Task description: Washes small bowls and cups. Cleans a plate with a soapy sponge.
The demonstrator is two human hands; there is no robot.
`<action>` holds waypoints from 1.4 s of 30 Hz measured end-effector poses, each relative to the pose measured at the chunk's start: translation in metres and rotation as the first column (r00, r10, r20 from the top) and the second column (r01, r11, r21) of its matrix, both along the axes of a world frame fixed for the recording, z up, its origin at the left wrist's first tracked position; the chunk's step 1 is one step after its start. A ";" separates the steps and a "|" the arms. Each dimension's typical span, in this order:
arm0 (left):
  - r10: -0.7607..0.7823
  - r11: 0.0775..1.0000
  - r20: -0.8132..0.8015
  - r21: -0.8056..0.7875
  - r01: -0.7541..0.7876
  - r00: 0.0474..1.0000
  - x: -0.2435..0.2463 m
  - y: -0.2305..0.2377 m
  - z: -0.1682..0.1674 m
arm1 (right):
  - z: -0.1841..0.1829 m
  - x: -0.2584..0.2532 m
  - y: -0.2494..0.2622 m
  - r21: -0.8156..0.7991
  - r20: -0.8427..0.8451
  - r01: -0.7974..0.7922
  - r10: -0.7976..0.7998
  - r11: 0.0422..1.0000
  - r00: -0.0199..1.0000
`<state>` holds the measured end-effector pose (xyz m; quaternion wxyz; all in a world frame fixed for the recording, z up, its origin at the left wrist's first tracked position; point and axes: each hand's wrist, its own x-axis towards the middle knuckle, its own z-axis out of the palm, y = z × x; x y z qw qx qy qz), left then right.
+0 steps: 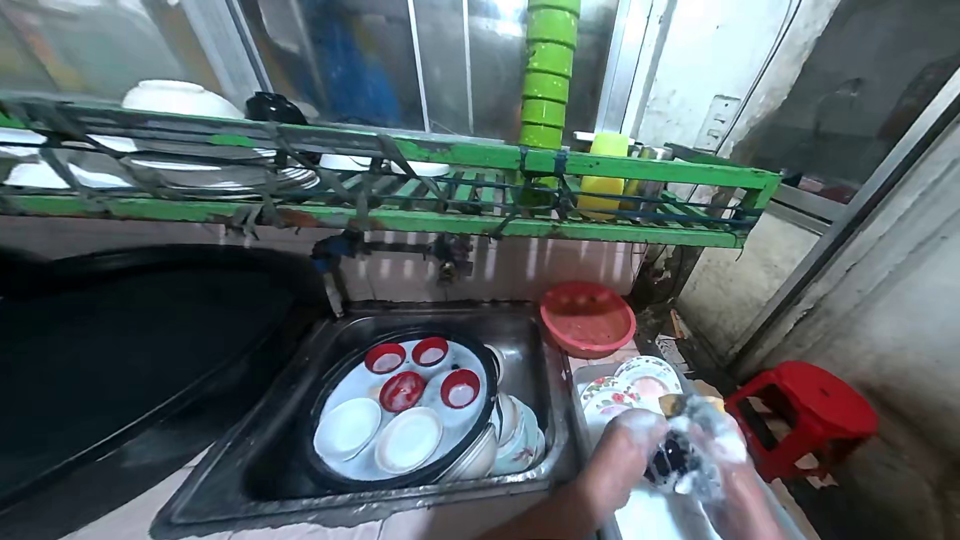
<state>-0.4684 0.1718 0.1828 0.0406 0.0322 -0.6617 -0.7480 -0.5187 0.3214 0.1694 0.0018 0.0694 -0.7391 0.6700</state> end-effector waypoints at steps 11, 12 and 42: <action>0.069 0.902 0.221 0.403 -0.155 0.973 -0.028 -0.006 -0.032 | 0.008 0.011 -0.005 -0.145 0.156 -0.104 0.127 0.984 0.979; 0.076 0.963 0.129 0.249 -0.107 0.989 -0.029 -0.012 -0.032 | 0.010 0.012 -0.002 -0.237 0.256 -0.079 0.141 0.968 0.956; -0.218 0.945 0.094 -0.229 0.234 0.971 -0.046 0.007 0.015 | -0.030 0.030 -0.007 0.425 -0.468 0.167 0.057 0.890 0.882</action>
